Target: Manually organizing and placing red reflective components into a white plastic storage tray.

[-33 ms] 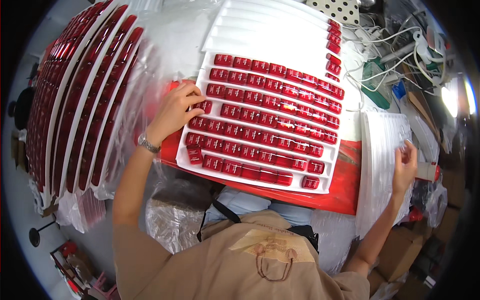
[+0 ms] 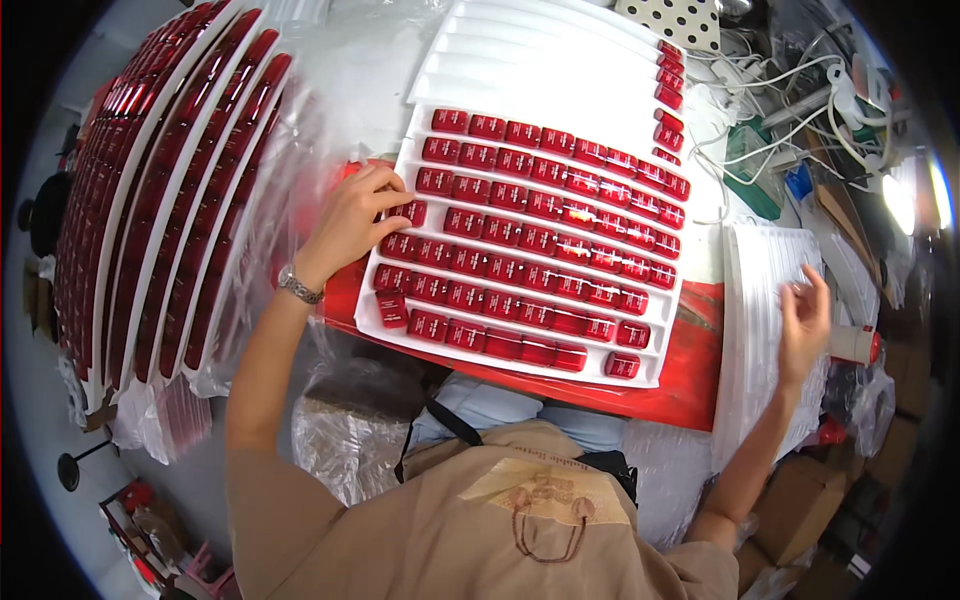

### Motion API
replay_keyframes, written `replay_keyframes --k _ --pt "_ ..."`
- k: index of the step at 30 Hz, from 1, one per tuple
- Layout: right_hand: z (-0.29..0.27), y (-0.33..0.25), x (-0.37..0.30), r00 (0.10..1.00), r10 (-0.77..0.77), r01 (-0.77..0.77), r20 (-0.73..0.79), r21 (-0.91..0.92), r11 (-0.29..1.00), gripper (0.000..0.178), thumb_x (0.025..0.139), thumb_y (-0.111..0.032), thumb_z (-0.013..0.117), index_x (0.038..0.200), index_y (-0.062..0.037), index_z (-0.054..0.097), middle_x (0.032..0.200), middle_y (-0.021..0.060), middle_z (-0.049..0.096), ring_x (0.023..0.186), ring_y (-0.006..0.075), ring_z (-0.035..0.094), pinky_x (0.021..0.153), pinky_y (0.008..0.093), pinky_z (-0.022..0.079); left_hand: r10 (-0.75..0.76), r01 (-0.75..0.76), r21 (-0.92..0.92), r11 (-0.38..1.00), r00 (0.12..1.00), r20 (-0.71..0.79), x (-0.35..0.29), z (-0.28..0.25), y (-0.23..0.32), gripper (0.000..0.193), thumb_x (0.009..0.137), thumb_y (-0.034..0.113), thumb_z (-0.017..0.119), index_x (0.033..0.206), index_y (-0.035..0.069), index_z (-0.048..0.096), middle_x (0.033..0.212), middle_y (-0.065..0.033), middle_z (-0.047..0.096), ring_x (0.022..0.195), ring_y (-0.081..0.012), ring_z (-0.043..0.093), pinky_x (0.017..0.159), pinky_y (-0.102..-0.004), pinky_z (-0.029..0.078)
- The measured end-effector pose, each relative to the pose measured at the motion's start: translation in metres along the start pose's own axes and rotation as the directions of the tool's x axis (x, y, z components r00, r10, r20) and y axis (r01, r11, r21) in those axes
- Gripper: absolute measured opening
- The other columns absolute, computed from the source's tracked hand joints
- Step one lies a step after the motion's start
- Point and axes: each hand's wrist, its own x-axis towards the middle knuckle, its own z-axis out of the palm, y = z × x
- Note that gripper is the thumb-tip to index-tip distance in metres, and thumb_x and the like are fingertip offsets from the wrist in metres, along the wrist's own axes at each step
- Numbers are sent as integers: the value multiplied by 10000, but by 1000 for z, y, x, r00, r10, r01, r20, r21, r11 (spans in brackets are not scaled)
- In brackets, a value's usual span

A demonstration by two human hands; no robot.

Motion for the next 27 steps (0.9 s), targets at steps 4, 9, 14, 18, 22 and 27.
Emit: replay_keyframes --k 4,9,14,18,22,27 --pt "109 -103 -33 926 41 -280 376 609 742 218 857 4 631 1072 4 663 920 95 696 809 125 664 673 222 519 -111 95 -156 983 989 -98 -5 1 32 292 717 49 738 987 14 632 944 -83 613 862 -218 603 734 -333 497" --pt "189 -163 -68 893 -444 341 77 530 777 210 781 21 702 990 26 685 809 107 696 707 147 675 617 240 533 -246 152 -719 679 969 -28 -8 22 100 300 790 16 705 1066 5 589 964 -67 639 859 -125 630 749 -247 517" --pt "150 -159 -77 737 -558 389 382 435 812 427 755 -188 759 1119 -18 616 989 152 574 894 298 576 718 371 494 -319 250 -779 574 945 69 -12 22 100 279 814 -41 657 1079 7 588 985 -50 629 906 -115 611 772 -258 519" --pt "60 -86 -39 837 -434 455 333 17 890 331 793 -100 687 1099 -4 603 1025 162 608 940 299 599 789 381 491 -268 257 -109 960 958 -103 -15 -2 48 290 752 -48 664 1032 -43 589 992 -118 529 907 -242 577 728 -299 493" --pt "-41 21 -6 968 -85 213 235 -601 771 332 770 4 630 1101 1 594 1059 168 616 976 344 573 847 403 451 -158 163 -103 981 986 53 6 15 31 340 752 -48 665 1077 -54 566 991 -139 526 895 -267 578 768 -325 490" --pt "-61 59 -13 890 -56 370 452 -644 669 311 753 32 619 1061 2 606 994 152 615 927 348 557 807 419 443 -152 159 64 985 983 -102 10 20 53 470 717 0 712 1159 -23 551 1071 -150 543 974 -320 564 843 -383 469"
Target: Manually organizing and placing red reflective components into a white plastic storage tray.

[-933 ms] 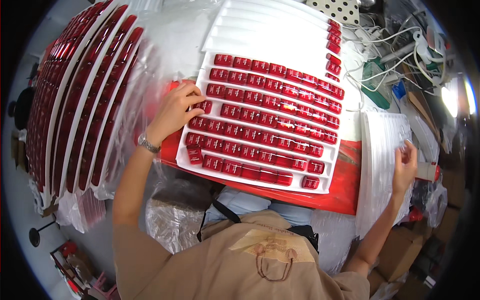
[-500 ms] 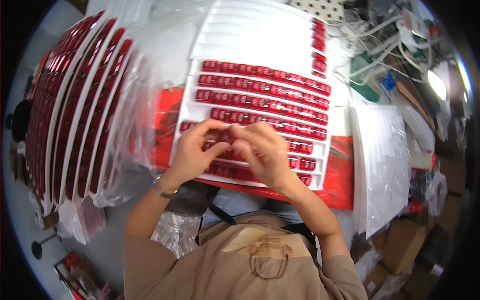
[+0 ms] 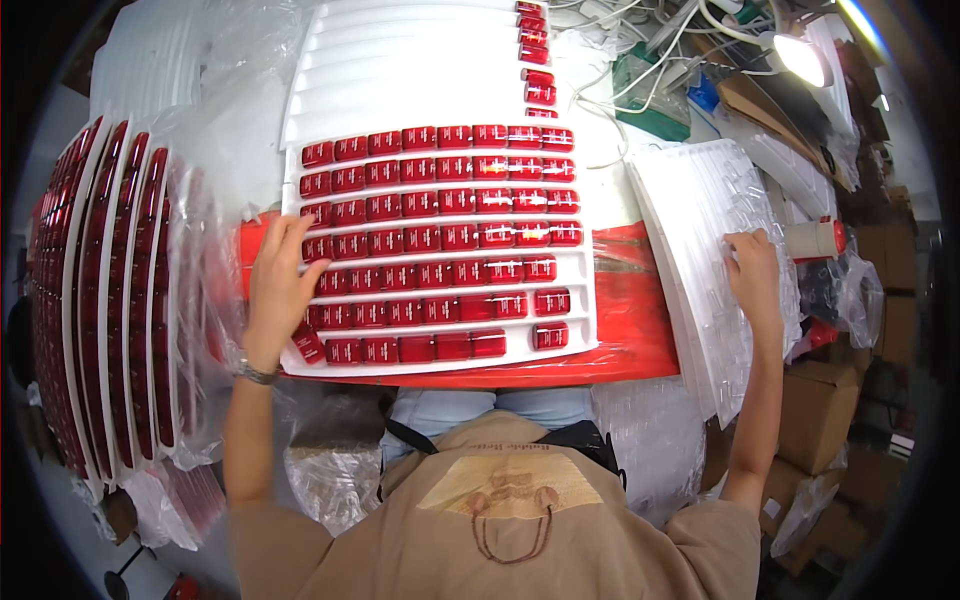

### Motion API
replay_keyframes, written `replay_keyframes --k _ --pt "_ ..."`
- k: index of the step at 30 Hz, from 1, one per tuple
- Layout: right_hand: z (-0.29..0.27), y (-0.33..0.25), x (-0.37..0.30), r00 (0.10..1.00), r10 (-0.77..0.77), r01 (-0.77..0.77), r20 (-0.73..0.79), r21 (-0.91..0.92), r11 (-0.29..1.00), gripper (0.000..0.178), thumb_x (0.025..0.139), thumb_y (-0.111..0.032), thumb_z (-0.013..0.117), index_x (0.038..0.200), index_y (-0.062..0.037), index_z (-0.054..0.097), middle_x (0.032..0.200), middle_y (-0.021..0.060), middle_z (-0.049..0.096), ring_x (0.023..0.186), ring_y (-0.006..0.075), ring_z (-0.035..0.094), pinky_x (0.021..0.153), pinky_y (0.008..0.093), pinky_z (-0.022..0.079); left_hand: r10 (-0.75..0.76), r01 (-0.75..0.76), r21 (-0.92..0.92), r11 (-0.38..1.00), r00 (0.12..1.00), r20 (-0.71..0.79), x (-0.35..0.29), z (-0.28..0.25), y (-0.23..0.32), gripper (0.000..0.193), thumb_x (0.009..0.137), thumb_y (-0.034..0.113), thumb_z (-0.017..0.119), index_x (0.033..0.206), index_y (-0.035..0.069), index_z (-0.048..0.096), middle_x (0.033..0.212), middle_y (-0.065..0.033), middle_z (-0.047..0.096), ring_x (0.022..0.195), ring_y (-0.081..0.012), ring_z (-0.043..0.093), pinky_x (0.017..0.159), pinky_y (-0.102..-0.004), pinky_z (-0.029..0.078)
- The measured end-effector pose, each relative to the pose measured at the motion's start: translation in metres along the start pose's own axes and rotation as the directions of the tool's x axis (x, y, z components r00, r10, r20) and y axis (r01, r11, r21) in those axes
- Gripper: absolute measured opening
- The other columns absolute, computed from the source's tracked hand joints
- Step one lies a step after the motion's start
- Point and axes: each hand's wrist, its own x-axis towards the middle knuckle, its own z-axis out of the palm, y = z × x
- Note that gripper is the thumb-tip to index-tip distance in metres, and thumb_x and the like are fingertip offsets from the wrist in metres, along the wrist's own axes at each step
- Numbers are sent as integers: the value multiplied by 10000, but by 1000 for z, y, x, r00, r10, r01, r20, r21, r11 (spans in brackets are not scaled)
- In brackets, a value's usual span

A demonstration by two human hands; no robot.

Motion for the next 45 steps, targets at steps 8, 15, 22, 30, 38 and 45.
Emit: replay_keyframes --k 8,15,22,30,38,45 --pt "-15 -99 -6 944 329 -120 -24 904 410 82 919 -48 563 965 -22 626 807 -43 553 687 21 445 622 197 390 302 -298 -80 951 952 44 20 112 168 343 713 122 735 1020 16 624 947 -77 552 901 -231 522 787 -354 425" --pt "47 -192 -3 947 322 -44 -6 988 148 134 899 -54 583 1018 2 609 746 18 577 628 35 482 549 200 388 333 -267 -548 793 943 22 22 102 167 287 731 39 706 990 -30 603 948 -126 550 876 -271 548 769 -361 450" --pt "0 -163 -13 970 -51 163 -236 482 861 468 833 -247 667 1185 41 557 902 159 588 811 317 565 728 417 425 187 -164 -557 814 982 -15 18 112 164 302 715 16 719 992 -33 610 936 -127 559 860 -275 572 753 -354 474" --pt "-1 -52 -27 939 339 -342 -56 -56 938 261 789 -86 672 1021 16 607 938 144 591 952 317 529 787 421 442 278 -278 -119 953 960 -17 27 105 171 308 692 137 765 961 33 657 938 -64 564 891 -222 527 752 -353 422" --pt "-15 -132 -10 933 358 2 -34 996 89 336 821 67 625 1149 -3 607 878 52 638 826 103 621 738 237 509 208 -200 -420 885 978 -27 15 97 148 282 697 66 758 952 1 656 912 -92 606 856 -240 576 754 -342 466" --pt "14 -211 -3 932 -6 297 -363 751 590 316 751 -47 732 1049 6 643 892 128 641 770 239 614 679 329 495 0 29 -813 582 999 35 0 89 169 310 719 109 773 968 -5 627 941 -127 633 898 -277 611 769 -344 483"
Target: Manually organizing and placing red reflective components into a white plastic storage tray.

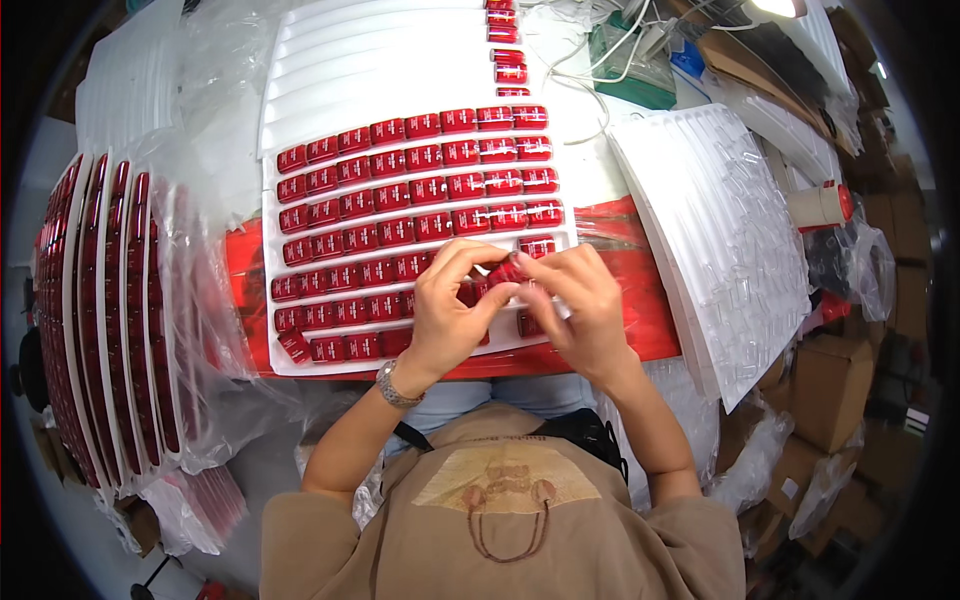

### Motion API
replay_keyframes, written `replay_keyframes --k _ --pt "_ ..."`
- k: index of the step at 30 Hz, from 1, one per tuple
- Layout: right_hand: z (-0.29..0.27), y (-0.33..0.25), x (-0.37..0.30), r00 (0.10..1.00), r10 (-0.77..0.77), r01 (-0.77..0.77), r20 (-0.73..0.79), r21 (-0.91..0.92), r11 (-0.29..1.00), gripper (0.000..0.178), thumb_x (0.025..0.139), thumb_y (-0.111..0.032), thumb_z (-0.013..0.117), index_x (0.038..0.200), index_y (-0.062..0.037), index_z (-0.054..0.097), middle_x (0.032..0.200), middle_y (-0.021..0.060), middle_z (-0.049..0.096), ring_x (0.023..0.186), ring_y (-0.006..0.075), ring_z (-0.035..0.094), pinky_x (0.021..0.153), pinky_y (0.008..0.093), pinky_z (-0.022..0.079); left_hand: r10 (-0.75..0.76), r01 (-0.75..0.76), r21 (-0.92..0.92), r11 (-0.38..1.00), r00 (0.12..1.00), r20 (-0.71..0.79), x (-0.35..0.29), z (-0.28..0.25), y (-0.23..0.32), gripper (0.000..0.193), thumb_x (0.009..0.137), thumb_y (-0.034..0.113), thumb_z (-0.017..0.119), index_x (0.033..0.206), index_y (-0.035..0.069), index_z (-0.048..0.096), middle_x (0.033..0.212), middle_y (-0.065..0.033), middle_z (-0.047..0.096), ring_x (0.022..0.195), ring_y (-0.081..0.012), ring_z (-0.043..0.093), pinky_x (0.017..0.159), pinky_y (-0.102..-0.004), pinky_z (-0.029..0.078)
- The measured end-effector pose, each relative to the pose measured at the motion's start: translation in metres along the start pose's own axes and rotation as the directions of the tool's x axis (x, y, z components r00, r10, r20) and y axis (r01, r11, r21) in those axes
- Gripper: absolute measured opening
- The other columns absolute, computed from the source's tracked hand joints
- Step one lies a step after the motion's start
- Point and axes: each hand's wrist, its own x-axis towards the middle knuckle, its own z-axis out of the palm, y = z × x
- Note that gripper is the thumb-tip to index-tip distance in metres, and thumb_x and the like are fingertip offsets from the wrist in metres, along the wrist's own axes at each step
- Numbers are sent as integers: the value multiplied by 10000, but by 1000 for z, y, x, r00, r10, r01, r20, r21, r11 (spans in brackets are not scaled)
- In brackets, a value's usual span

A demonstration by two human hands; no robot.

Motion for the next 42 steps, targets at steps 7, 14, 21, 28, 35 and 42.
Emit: replay_keyframes --k 7,14,21,28,35,42 --pt "-116 21 -22 966 196 -256 -170 -748 613 277 766 -125 700 1009 -9 640 1020 131 615 907 304 556 790 414 436 195 -287 621 729 957 213 20 2 -21 291 685 67 741 939 2 613 936 -97 582 886 -277 544 772 -374 461" --pt "-137 54 -41 925 378 -243 -40 -827 506 159 804 -50 640 954 2 655 945 110 624 845 298 552 761 401 437 128 -219 748 627 975 179 15 -28 -14 363 650 140 789 975 37 666 939 -52 565 891 -208 532 764 -348 422" --pt "-28 17 5 913 404 -348 -46 426 835 83 925 -24 500 919 3 578 791 44 574 701 31 503 593 240 429 172 -208 428 879 977 123 2 -53 -21 304 709 113 759 969 6 643 948 -87 606 886 -252 569 805 -377 441" --pt "27 -11 18 971 98 -68 217 -145 987 609 808 -446 655 1163 28 509 823 194 616 758 354 615 705 413 475 152 -181 284 942 981 123 -9 -40 -2 303 694 71 768 953 0 628 932 -116 619 878 -276 589 750 -356 477" --pt "-152 68 -10 889 398 -395 -226 -818 418 427 804 -212 677 1142 23 565 964 174 605 910 350 581 796 440 464 163 -256 681 686 966 199 9 -26 -24 310 684 78 753 961 17 627 911 -87 533 854 -252 519 749 -359 435" --pt "-191 117 -31 876 467 -416 -118 -674 610 432 786 -172 678 1169 -23 544 968 175 575 895 332 563 765 418 452 140 -143 707 693 988 63 -1 -56 -17 349 683 110 766 997 8 651 925 -88 559 883 -249 528 752 -371 428"
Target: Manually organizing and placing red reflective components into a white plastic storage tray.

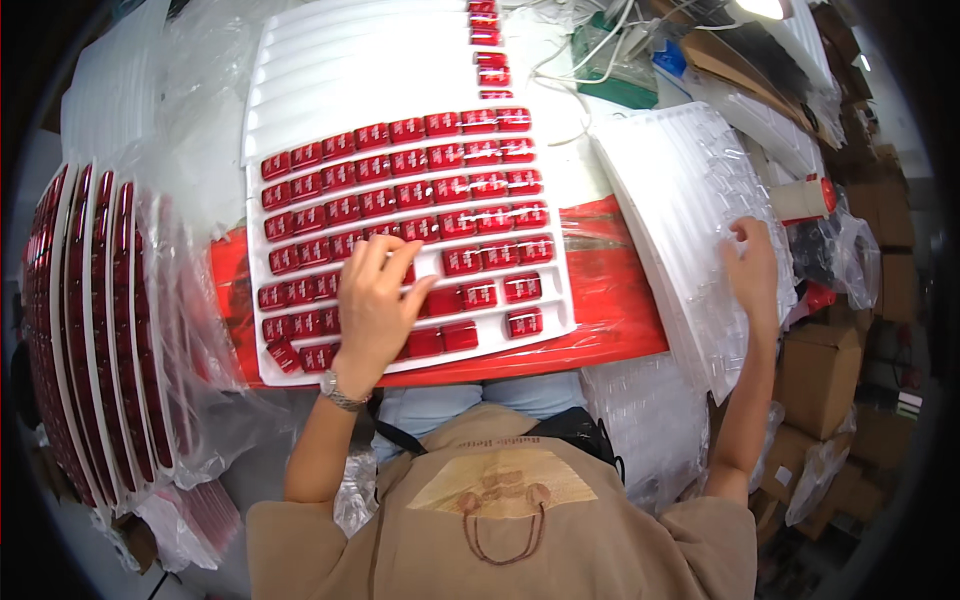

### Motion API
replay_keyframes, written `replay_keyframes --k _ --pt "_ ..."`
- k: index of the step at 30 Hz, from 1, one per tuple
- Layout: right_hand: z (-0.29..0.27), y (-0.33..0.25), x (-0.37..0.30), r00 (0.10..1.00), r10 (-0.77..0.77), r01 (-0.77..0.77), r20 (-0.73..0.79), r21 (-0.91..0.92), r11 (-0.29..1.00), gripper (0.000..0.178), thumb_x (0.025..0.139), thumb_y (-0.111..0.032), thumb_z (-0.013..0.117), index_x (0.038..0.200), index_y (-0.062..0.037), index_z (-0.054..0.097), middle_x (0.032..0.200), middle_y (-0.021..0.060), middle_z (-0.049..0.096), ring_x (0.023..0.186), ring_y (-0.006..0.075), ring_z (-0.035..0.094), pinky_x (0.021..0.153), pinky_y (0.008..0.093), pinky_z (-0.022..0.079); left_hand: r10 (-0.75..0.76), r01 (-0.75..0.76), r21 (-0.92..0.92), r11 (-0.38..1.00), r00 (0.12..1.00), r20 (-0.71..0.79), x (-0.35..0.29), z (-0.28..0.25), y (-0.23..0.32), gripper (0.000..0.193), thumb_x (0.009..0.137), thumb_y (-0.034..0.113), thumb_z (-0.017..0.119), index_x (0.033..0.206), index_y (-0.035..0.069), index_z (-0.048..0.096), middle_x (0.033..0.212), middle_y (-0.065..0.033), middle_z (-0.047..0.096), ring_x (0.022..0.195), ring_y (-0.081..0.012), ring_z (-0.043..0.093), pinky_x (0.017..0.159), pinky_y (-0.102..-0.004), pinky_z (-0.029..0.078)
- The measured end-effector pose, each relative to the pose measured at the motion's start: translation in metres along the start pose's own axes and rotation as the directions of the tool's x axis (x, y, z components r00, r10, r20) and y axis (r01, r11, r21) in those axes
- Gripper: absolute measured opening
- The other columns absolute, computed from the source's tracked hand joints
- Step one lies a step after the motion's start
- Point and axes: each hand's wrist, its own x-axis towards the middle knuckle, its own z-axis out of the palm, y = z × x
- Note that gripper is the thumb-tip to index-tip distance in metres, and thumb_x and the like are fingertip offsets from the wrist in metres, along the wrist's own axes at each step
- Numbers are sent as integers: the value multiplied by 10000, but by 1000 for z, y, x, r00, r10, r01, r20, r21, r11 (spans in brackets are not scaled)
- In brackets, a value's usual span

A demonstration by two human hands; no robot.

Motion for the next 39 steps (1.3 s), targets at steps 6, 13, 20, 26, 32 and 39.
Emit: replay_keyframes --k 6,13,20,26,32,39 --pt "-6 -11 15 998 -44 49 45 -105 993 301 819 -142 644 1090 -21 596 896 156 595 782 303 570 719 393 454 39 -42 42 998 996 77 -6 -14 -26 271 683 94 758 926 17 667 893 -62 565 853 -235 532 746 -356 437" --pt "-1 -109 7 1000 -1 6 -6 803 595 247 952 -119 530 1159 -7 607 884 40 623 742 74 553 627 211 460 -213 233 -513 826 972 99 -9 -22 -5 280 739 65 743 995 8 647 943 -62 625 874 -191 593 753 -306 461" --pt "52 -261 -43 924 -382 163 23 880 447 314 831 -21 666 1133 21 590 813 119 654 706 150 645 596 266 501 -166 156 -893 421 982 93 -19 -7 9 312 773 0 730 1064 -16 618 1085 -98 613 1023 -155 575 916 -285 454" --pt "58 -240 -21 778 -574 152 256 809 567 320 826 -151 706 1107 -17 633 665 142 612 523 177 577 504 296 454 -53 65 -274 960 997 50 -19 -18 -10 308 722 27 738 1010 -1 631 1047 -86 588 948 -226 568 841 -342 440" --pt "77 -191 -7 872 -251 -465 421 872 -151 110 945 -121 544 986 -23 574 874 54 614 631 96 580 554 204 474 38 -37 -21 999 998 58 -4 2 -12 337 686 114 758 997 37 655 948 -60 587 900 -230 534 781 -348 403" --pt "51 -219 -21 808 -488 -428 330 898 -100 238 934 -86 548 1153 7 541 945 153 669 841 209 681 743 307 553 -27 20 132 991 999 44 -25 -41 -43 324 682 95 754 983 25 655 969 -68 601 926 -249 541 811 -370 419"
